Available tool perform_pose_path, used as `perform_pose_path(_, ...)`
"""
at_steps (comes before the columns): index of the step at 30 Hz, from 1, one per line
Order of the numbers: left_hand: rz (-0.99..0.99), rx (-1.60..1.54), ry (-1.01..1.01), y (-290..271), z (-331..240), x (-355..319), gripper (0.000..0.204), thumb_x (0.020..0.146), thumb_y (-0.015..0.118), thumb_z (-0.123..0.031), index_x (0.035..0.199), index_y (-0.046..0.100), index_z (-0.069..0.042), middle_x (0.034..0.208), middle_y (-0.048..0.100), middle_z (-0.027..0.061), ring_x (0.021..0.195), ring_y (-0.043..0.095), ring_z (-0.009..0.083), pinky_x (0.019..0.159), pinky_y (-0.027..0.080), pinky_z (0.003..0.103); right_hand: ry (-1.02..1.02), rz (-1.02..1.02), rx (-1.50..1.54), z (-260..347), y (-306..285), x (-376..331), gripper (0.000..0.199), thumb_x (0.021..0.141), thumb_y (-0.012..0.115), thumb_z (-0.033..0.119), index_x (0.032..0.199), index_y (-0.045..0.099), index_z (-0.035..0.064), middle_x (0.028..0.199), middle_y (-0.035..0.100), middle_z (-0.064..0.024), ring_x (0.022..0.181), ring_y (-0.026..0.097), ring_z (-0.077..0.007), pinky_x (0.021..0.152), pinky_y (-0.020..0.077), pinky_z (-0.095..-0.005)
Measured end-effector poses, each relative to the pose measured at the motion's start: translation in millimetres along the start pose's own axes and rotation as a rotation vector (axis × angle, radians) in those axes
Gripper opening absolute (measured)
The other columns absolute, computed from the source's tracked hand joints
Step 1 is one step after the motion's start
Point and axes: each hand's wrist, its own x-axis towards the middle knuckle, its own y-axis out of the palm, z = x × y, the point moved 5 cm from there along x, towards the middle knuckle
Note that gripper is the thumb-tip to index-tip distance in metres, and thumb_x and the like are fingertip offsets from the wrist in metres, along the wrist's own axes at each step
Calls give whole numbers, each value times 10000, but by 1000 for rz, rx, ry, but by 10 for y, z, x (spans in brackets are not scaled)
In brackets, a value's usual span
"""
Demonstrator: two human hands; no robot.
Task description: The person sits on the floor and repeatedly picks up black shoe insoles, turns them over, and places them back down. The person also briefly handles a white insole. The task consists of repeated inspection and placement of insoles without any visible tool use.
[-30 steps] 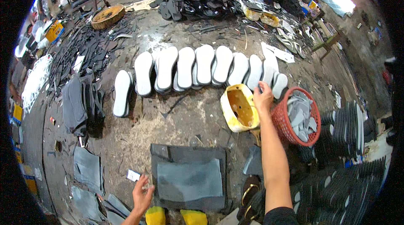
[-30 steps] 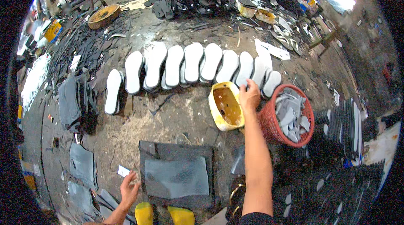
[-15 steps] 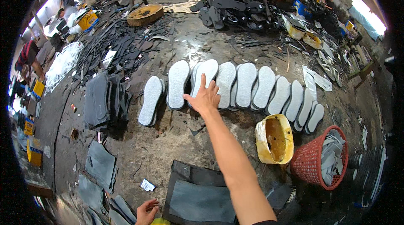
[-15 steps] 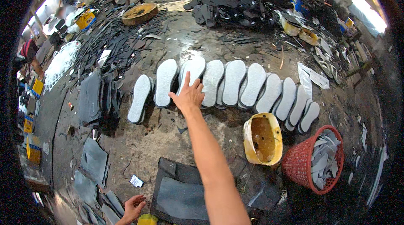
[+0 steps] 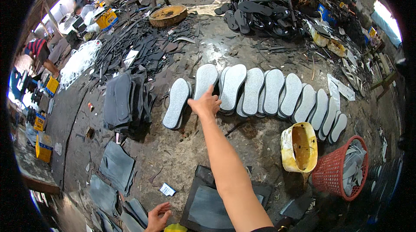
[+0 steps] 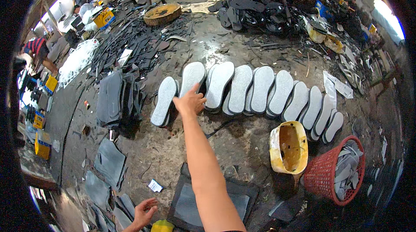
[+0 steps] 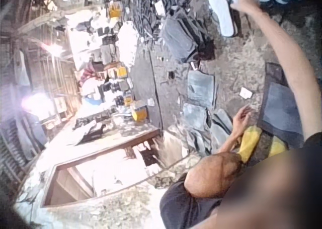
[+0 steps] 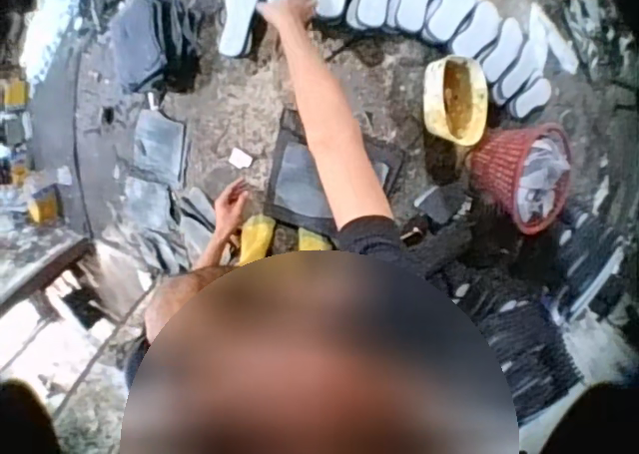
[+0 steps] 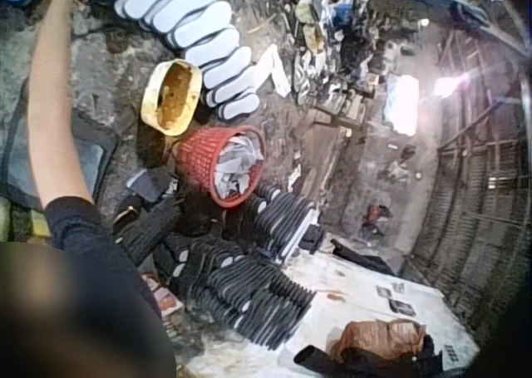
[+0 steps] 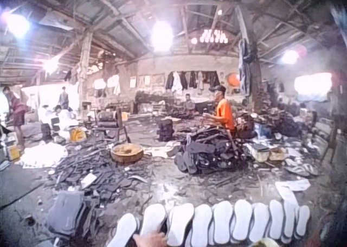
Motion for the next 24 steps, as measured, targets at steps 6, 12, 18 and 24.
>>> perform_pose_path(6,-29,-14,-93,-76,-196,72,411,916,726,-55,1299,600,27,1263,681,153,1132,672,230,917,576,360,-115,353,1292,116,-563,-176,918,692,787,144,1488,339,53,1155,649,-77,977,620,-136,839,491,-347)
perform_pose_path(12,302,-1235,-125,235,-1380,631,509,939,717,-82,1399,524,20,1296,642,154,1113,681,263,971,571,402,-424,744,1353,-286,-574,-2181,1040,640,789,-112,1544,327,114,1427,553,-124,1235,587,-250,1036,491,-399)
perform_pose_path(18,247,-776,60,445,-1869,623,332,955,704,-82,1276,647,-16,1084,726,56,942,681,137,824,579,310,-168,-154,1578,-1481,-2022,-2520,406,1044,560,289,1349,598,23,1301,619,-76,1241,541,-204,1086,417,-402)
perform_pose_path(24,696,-1031,-230,908,-1248,532,412,994,666,-311,1352,589,-121,1148,691,-7,972,650,106,842,542,294,55,22,1717,-2308,-1938,-3225,386,1016,627,290,1352,611,100,1157,694,-58,979,679,-209,863,564,-381)
